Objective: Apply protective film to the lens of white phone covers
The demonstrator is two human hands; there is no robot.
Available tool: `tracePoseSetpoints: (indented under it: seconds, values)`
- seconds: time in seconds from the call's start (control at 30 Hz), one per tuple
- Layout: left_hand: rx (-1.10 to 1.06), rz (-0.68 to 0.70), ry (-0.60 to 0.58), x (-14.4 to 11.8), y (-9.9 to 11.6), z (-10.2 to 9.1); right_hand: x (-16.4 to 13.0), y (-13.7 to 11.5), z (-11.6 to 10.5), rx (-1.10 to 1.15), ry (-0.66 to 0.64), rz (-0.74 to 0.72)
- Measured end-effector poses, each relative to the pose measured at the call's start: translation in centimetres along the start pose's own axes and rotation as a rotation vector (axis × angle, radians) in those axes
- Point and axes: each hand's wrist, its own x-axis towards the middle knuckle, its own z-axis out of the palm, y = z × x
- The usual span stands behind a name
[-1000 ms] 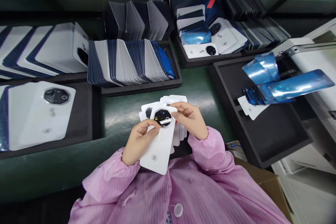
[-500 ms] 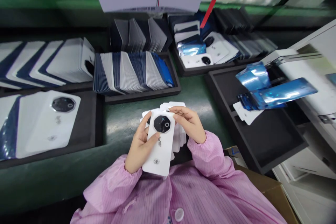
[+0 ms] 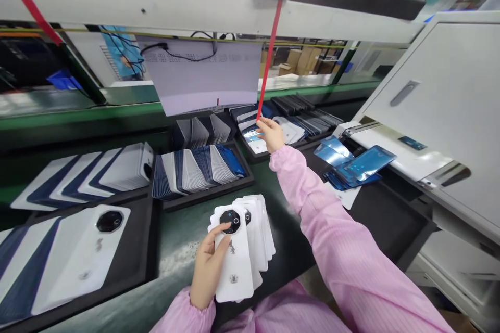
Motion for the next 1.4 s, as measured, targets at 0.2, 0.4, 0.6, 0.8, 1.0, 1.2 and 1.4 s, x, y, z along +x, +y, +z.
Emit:
tracePoseSetpoints:
  seconds: [0.2, 0.4, 0.6, 0.8, 1.0, 1.2, 1.4]
  values:
    - [0.061, 0.090, 0.028, 0.2, 0.0, -0.1, 0.9, 0.8, 1.3, 0.099, -0.010, 0.106]
    - [0.074, 0.136, 0.038, 0.5, -0.2, -0.4, 4.0, 1.2, 1.4, 0.302, 0.047, 0.281]
    - [0.080, 0.114, 0.040, 0.4, 0.0, -0.6, 7.5, 1.3, 1.8, 0.341, 0.190, 0.416]
    - [0.093, 0.095, 0.063, 0.6, 0.4, -0.6, 6.0, 4.9, 1.5, 0.327, 0.240, 0.395]
    - [0.109, 0.092, 0.057, 0.5, 0.4, -0.6, -0.3, 5.1, -0.6, 0.235, -0.031, 0.156]
    - [0.165, 0.127, 0.062, 0.4, 0.3, -0.8, -8.2, 3.1, -2.6, 0.096, -0.141, 0.169]
    - [0.148, 0.135, 0.072, 0.4, 0.3, -0.7, -15.7, 3.1, -3.6, -0.034, -0.299, 0.227]
